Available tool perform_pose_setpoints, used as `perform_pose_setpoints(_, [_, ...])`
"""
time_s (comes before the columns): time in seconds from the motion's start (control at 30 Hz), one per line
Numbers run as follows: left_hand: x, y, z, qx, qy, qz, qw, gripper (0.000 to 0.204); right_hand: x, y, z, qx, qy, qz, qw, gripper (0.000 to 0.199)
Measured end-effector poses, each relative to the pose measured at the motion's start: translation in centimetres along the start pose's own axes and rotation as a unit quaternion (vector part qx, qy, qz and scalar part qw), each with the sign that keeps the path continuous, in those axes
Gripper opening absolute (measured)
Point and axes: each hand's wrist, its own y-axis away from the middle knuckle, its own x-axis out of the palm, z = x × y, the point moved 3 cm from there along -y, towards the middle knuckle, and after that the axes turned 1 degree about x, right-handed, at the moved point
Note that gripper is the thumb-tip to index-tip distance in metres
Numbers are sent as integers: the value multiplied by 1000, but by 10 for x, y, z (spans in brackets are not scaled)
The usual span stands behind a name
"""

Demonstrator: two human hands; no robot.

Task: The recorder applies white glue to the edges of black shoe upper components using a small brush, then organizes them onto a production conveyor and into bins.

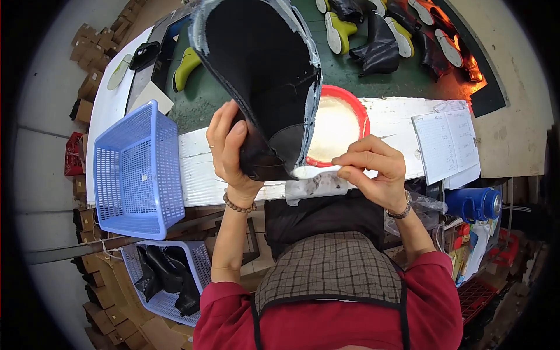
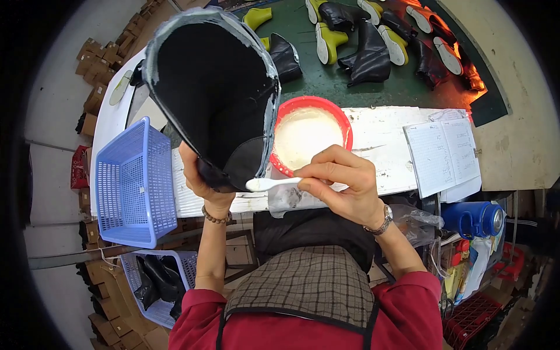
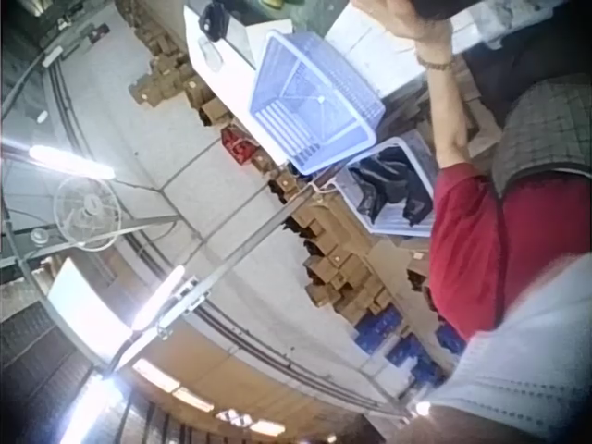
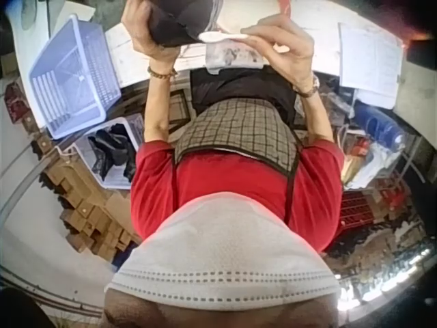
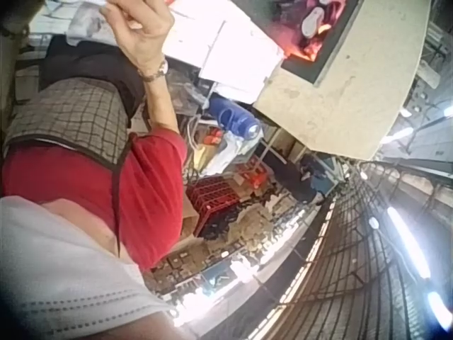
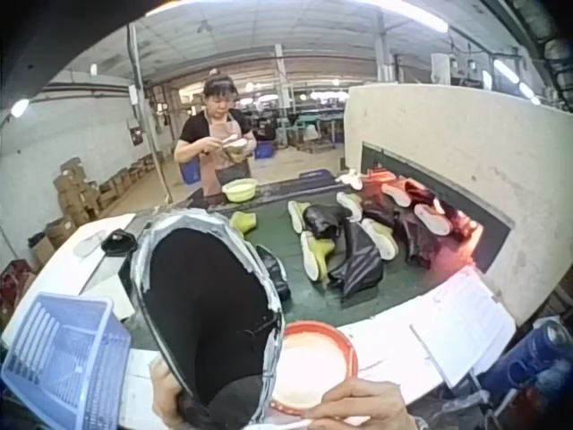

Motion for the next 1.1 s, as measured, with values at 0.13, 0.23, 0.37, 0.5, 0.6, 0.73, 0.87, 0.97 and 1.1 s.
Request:
perform_pose_setpoints(0.13, [-6,7,-6,-35,22,44,998,54,-11,-7,-13,29,66,-65,995,17])
perform_pose_setpoints(0.23, [-19,14,-8,-87,70,67,992,58,-28,-10,-30,8,124,-109,986,16])
perform_pose_setpoints(0.37, [-40,30,4,-134,122,120,976,66,-41,-20,-44,1,143,-128,981,14])
perform_pose_setpoints(0.5, [-70,42,31,-323,152,166,919,77,-49,-21,-74,68,254,-83,961,10])
perform_pose_setpoints(0.6, [-84,64,62,-403,223,182,869,77,-46,-13,-91,42,382,12,923,11])
perform_pose_setpoints(0.73, [-90,97,74,-542,370,90,749,73,-48,-17,-80,54,372,35,926,10])
perform_pose_setpoints(0.87, [-77,94,60,-580,417,91,694,70,-45,-34,-50,42,124,-19,991,13])
perform_pose_setpoints(0.97, [-66,87,61,-589,457,114,656,69,-26,-45,-37,-4,21,-20,1000,17])
perform_pose_setpoints(1.1, [-64,85,58,-591,513,138,607,68,-31,-37,-46,-16,59,-18,998,15])
